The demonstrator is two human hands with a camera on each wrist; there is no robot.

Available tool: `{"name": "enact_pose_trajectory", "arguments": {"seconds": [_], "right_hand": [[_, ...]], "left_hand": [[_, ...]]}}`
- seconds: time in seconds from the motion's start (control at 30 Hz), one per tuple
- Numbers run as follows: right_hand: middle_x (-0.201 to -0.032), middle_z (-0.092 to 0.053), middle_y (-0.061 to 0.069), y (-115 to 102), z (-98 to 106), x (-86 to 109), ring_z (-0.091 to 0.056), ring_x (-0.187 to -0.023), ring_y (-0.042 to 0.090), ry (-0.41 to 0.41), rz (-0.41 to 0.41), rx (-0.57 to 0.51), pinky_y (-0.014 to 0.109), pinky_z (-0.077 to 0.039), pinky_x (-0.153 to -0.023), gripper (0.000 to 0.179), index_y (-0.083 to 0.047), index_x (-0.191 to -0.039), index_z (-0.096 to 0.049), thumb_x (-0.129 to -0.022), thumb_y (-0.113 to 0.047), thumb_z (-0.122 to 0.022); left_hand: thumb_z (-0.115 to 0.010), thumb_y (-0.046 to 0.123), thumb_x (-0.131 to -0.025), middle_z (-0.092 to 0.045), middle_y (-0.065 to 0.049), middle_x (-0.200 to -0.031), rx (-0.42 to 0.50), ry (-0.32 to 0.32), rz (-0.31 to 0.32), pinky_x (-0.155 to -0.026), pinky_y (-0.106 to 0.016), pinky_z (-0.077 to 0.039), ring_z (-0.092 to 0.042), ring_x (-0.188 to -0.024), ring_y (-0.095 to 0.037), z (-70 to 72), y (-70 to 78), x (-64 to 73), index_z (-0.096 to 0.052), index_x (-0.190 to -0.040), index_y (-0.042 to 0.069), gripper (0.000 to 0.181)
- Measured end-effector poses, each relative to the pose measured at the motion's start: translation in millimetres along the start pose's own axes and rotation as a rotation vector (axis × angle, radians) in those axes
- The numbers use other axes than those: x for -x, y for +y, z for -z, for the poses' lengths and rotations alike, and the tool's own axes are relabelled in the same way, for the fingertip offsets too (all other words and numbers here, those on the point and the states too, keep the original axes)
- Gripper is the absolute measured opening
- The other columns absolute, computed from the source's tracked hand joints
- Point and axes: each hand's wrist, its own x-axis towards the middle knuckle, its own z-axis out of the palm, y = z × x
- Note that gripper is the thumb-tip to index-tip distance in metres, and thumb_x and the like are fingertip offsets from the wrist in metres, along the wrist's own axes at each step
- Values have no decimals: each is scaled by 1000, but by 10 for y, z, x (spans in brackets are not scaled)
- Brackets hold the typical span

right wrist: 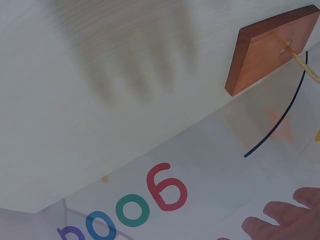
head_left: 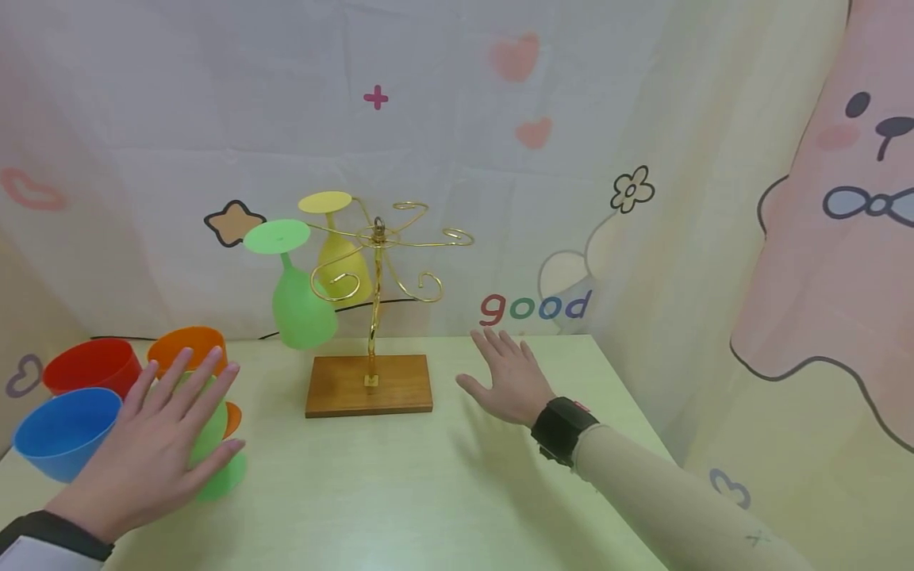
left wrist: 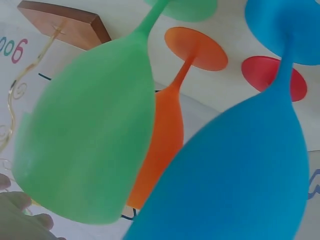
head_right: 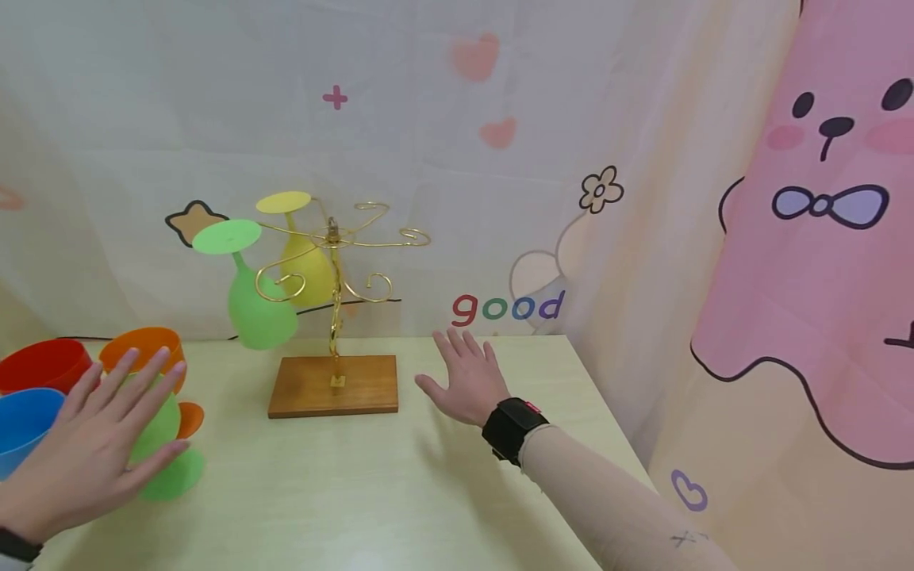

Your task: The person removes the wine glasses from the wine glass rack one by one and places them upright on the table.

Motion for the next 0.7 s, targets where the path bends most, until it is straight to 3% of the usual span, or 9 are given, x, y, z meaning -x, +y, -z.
{"name": "enact_pose_trajectory", "arguments": {"seconds": [0.33,0.7], "right_hand": [[-155,-31,12,-11,26,8,-20,-140,31,25,6,2,62,-18,-115,81,-15,-152,-24,-89,-62,-46],[-157,-25,10,-134,305,-86,-16,-142,26,93,69,-13,57,-20,-116,86,-14,-154,-16,-90,-64,-43]], "left_hand": [[-64,58,-77,-12,-16,-159,-32,-42,1,-115,-61,11,3,-142,-38,-49,50,-46,-15,-154,14,101],[-61,61,-79,-9,-13,-161,-33,-53,-1,-115,-64,2,1,-141,-39,-78,67,-44,-13,-155,16,101]]}}
